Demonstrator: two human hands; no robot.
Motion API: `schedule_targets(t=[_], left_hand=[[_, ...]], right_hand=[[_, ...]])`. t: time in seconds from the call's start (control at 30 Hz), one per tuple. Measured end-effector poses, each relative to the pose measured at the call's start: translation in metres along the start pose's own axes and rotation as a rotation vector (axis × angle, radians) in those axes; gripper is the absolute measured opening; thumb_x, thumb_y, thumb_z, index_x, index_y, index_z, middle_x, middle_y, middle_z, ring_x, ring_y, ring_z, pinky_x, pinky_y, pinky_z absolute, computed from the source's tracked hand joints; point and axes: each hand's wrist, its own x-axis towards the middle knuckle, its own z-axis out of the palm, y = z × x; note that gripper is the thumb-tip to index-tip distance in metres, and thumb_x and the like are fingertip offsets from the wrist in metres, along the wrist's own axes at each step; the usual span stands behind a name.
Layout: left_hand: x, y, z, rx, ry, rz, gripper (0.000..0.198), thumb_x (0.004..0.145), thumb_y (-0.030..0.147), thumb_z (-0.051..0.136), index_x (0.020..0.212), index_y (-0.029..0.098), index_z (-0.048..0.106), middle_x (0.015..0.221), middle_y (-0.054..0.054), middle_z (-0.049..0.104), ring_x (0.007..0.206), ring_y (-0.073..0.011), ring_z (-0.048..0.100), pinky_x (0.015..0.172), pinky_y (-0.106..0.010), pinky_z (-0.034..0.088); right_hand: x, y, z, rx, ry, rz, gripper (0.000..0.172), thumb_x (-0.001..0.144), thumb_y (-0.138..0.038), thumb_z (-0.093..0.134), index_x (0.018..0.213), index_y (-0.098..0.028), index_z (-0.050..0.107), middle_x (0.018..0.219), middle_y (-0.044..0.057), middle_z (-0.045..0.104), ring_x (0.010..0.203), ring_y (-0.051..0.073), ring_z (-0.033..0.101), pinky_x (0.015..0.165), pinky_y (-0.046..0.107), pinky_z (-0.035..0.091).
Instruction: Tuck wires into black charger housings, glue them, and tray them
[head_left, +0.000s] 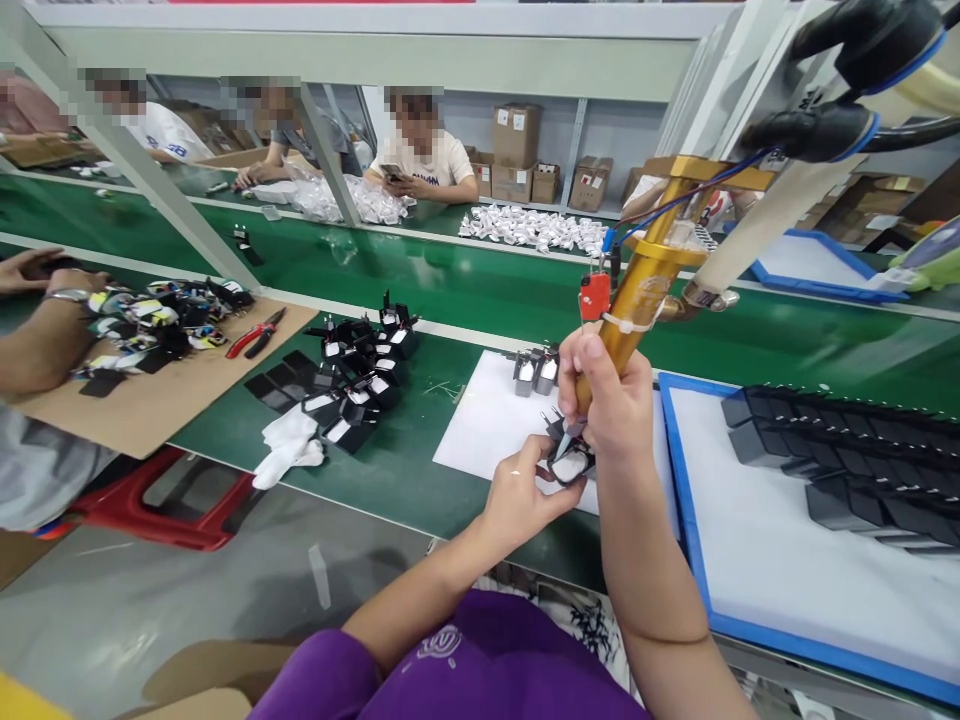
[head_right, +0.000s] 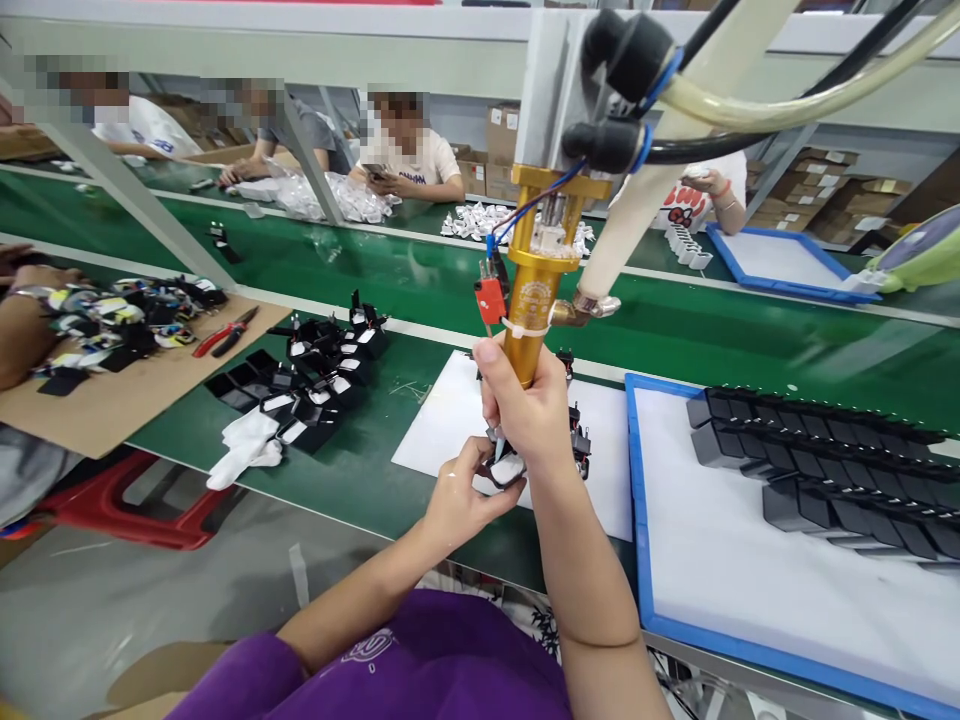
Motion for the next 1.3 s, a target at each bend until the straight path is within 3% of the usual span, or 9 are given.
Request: schedule_targets(t=[0.17, 0.3, 0.43, 0.53, 0.77, 0.87, 1.0, 1.17, 1.3], left_hand=[[0.0, -0.004, 0.002, 0.018, 0.003, 0.024, 0.033, 0.069, 0.028, 0.069, 0.094, 0.023, 0.049, 0.083, 0.002, 0.065, 0.065, -0.0126, 0.063, 0.064, -0.022, 0.05], [0.012, -0.025, -0.011, 0.084, -0.019, 0.014, 0.031, 0.075, 0.033, 0.065, 0.1, 0.023, 0.049, 0.084, 0.001, 0.067, 0.067, -0.014, 0.065, 0.066, -0.024, 0.052], [0.031, -0.052, -0.041, 0.221, 0.114, -0.032, 0.032, 0.077, 0.036, 0.063, 0.101, 0.022, 0.047, 0.088, -0.003, 0.068, 0.073, -0.0184, 0.068, 0.069, -0.029, 0.054], [0.035, -0.059, -0.059, 0.245, 0.209, 0.022, 0.031, 0.077, 0.035, 0.062, 0.101, 0.021, 0.047, 0.096, -0.004, 0.068, 0.078, -0.0183, 0.069, 0.074, -0.03, 0.055], [0.027, -0.058, -0.06, 0.255, 0.25, 0.112, 0.032, 0.079, 0.033, 0.062, 0.105, 0.02, 0.048, 0.1, -0.005, 0.067, 0.088, -0.0185, 0.068, 0.082, -0.03, 0.054], [0.04, -0.066, -0.066, 0.378, 0.182, 0.024, 0.034, 0.079, 0.035, 0.063, 0.106, 0.021, 0.049, 0.097, -0.005, 0.069, 0.084, -0.021, 0.069, 0.076, -0.029, 0.054], [0.075, -0.078, -0.077, 0.689, 0.098, -0.17, 0.039, 0.082, 0.043, 0.061, 0.11, 0.019, 0.05, 0.08, -0.006, 0.069, 0.078, -0.0267, 0.069, 0.069, -0.031, 0.051], [0.118, -0.084, -0.064, 0.742, 0.063, -0.153, 0.037, 0.082, 0.035, 0.063, 0.11, 0.013, 0.052, 0.09, -0.015, 0.067, 0.1, -0.0341, 0.064, 0.079, -0.036, 0.049], [0.132, -0.089, -0.044, 0.647, 0.041, -0.136, 0.039, 0.082, 0.032, 0.063, 0.113, 0.011, 0.051, 0.094, -0.016, 0.068, 0.101, -0.0325, 0.064, 0.082, -0.036, 0.049]], right_hand=[[0.002, 0.002, -0.002, 0.029, -0.035, -0.051, 0.034, 0.082, -0.053, 0.061, 0.08, -0.018, 0.06, 0.059, -0.004, 0.056, 0.035, 0.004, 0.042, 0.031, 0.017, 0.031], [0.005, 0.006, -0.007, 0.054, -0.029, -0.05, 0.035, 0.083, -0.053, 0.059, 0.087, -0.018, 0.063, 0.074, 0.0, 0.063, 0.036, 0.003, 0.043, 0.031, 0.018, 0.031], [0.009, 0.008, -0.012, 0.06, -0.002, -0.019, 0.036, 0.082, -0.054, 0.06, 0.088, -0.018, 0.062, 0.079, 0.001, 0.064, 0.036, 0.003, 0.043, 0.029, 0.017, 0.03], [0.011, 0.008, -0.014, 0.056, 0.024, -0.005, 0.037, 0.082, -0.055, 0.06, 0.088, -0.018, 0.063, 0.08, 0.001, 0.064, 0.037, 0.002, 0.044, 0.029, 0.017, 0.029], [0.013, 0.009, -0.02, 0.031, 0.069, -0.011, 0.035, 0.082, -0.052, 0.062, 0.087, -0.018, 0.064, 0.081, 0.001, 0.063, 0.037, 0.002, 0.044, 0.028, 0.017, 0.029], [0.015, 0.01, -0.022, 0.019, 0.081, -0.009, 0.034, 0.081, -0.052, 0.062, 0.088, -0.018, 0.064, 0.081, 0.0, 0.063, 0.037, 0.002, 0.044, 0.028, 0.017, 0.029], [0.017, 0.012, -0.023, 0.018, 0.087, -0.015, 0.033, 0.081, -0.05, 0.062, 0.087, -0.018, 0.063, 0.08, 0.0, 0.062, 0.036, 0.002, 0.044, 0.028, 0.016, 0.028], [0.018, 0.012, -0.023, 0.018, 0.101, -0.019, 0.032, 0.081, -0.049, 0.063, 0.086, -0.018, 0.063, 0.078, -0.001, 0.061, 0.035, 0.002, 0.043, 0.027, 0.017, 0.028], [0.018, 0.012, -0.024, 0.013, 0.101, -0.015, 0.031, 0.082, -0.048, 0.063, 0.086, -0.018, 0.062, 0.075, -0.002, 0.061, 0.036, 0.002, 0.043, 0.027, 0.017, 0.029]])
